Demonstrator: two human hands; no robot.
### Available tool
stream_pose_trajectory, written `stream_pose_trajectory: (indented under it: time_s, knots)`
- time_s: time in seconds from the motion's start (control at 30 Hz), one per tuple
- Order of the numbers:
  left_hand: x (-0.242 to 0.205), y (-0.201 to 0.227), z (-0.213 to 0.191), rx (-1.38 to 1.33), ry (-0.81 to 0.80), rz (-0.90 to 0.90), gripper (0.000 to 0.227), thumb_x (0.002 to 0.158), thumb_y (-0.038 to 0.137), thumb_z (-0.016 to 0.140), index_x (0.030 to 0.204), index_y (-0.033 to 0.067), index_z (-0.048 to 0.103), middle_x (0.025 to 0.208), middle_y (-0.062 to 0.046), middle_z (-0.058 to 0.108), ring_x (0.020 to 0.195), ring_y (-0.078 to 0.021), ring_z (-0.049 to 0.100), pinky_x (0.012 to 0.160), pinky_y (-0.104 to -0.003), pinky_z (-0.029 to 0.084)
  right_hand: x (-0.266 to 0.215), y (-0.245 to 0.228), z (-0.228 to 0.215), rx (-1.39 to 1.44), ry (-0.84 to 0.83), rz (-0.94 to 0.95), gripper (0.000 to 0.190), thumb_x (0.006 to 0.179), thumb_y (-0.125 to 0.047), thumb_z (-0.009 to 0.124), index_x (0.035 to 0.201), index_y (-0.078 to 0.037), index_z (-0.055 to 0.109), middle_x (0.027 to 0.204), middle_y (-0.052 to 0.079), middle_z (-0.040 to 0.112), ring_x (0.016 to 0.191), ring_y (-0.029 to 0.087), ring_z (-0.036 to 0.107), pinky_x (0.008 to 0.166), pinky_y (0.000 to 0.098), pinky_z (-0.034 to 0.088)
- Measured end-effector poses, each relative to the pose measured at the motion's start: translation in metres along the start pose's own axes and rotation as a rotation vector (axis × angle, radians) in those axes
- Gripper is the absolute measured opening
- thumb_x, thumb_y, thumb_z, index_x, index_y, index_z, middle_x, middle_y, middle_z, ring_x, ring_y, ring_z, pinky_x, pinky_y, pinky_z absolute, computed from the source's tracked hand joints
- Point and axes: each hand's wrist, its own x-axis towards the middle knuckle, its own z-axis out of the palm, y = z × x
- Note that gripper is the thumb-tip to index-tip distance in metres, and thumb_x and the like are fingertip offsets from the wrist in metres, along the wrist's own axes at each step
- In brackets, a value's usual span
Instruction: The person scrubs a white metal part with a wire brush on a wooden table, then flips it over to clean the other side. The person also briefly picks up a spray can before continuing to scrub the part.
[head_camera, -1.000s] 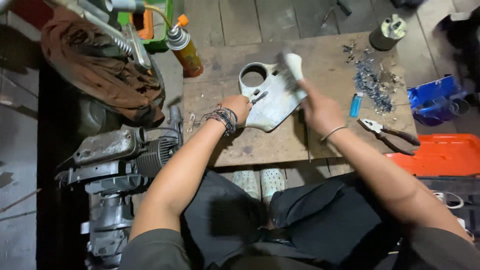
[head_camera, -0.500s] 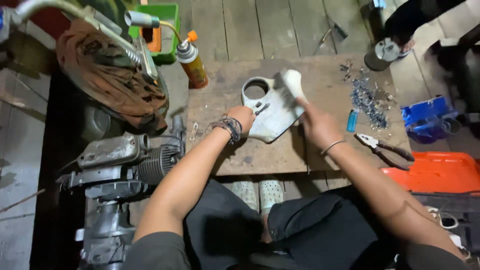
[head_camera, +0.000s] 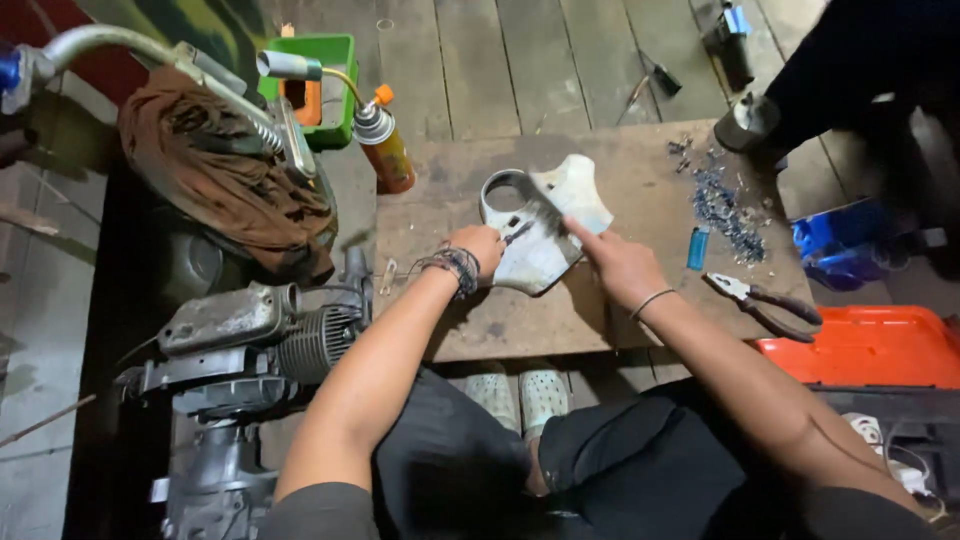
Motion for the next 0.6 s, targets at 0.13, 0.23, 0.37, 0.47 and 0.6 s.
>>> stream_pose_trajectory:
  time_s: [0.13,0.23,0.37,0.47,0.6]
  knots:
    - [-0.009,0.006,0.012,0.026,-0.054,-0.010,0.038,0.101,0.029,0.051,0.109,0.0043,0.079,0.108,-0.020,0.078,0.110,-0.0384,0.072,0.096,-0.050,0.058,0.015,0.037,0.017,-0.030,-0.014,0.102,0.044,0.103,-0.024,0.042,0.144,-0.024,0.057,0.109,0.019,0.072,0.102,0.046,0.072,0.089,0.0558,0.059]
    - [-0.016,0.002,0.003,0.058,0.013,0.019,0.039,0.099,0.035,0.051,0.105,0.0095,0.079,0.099,-0.014,0.079,0.102,-0.0349,0.075,0.089,-0.047,0.060,0.033,0.049,0.007,-0.029,0.128,0.346,0.056,0.104,-0.041,0.046,0.157,-0.050,0.034,0.092,0.020,0.075,0.091,0.046,0.074,0.084,0.0574,0.060]
    - [-0.029,0.011,-0.027,-0.006,-0.025,-0.008,0.041,0.101,0.036,0.049,0.108,0.0093,0.079,0.104,-0.017,0.078,0.106,-0.0381,0.073,0.090,-0.050,0.059,0.013,0.020,-0.004,0.141,0.207,0.170,0.061,0.102,-0.022,0.046,0.160,-0.038,0.038,0.101,0.031,0.071,0.096,0.053,0.068,0.085,0.0624,0.055]
    - [-0.014,0.008,-0.021,-0.011,-0.046,-0.016,0.040,0.101,0.038,0.050,0.110,0.0123,0.079,0.106,-0.017,0.077,0.109,-0.0387,0.072,0.091,-0.050,0.059,0.010,0.017,0.017,0.059,0.194,0.009,0.062,0.102,-0.024,0.045,0.161,-0.040,0.033,0.104,0.022,0.071,0.094,0.047,0.070,0.083,0.0581,0.057]
    - [-0.010,0.004,-0.017,-0.051,-0.053,-0.039,0.040,0.101,0.037,0.050,0.112,0.0114,0.079,0.105,-0.018,0.078,0.108,-0.0383,0.073,0.091,-0.049,0.060,0.027,0.037,0.005,-0.032,0.133,0.145,0.061,0.108,-0.029,0.040,0.163,-0.044,0.022,0.096,0.023,0.071,0.095,0.050,0.071,0.085,0.0599,0.057]
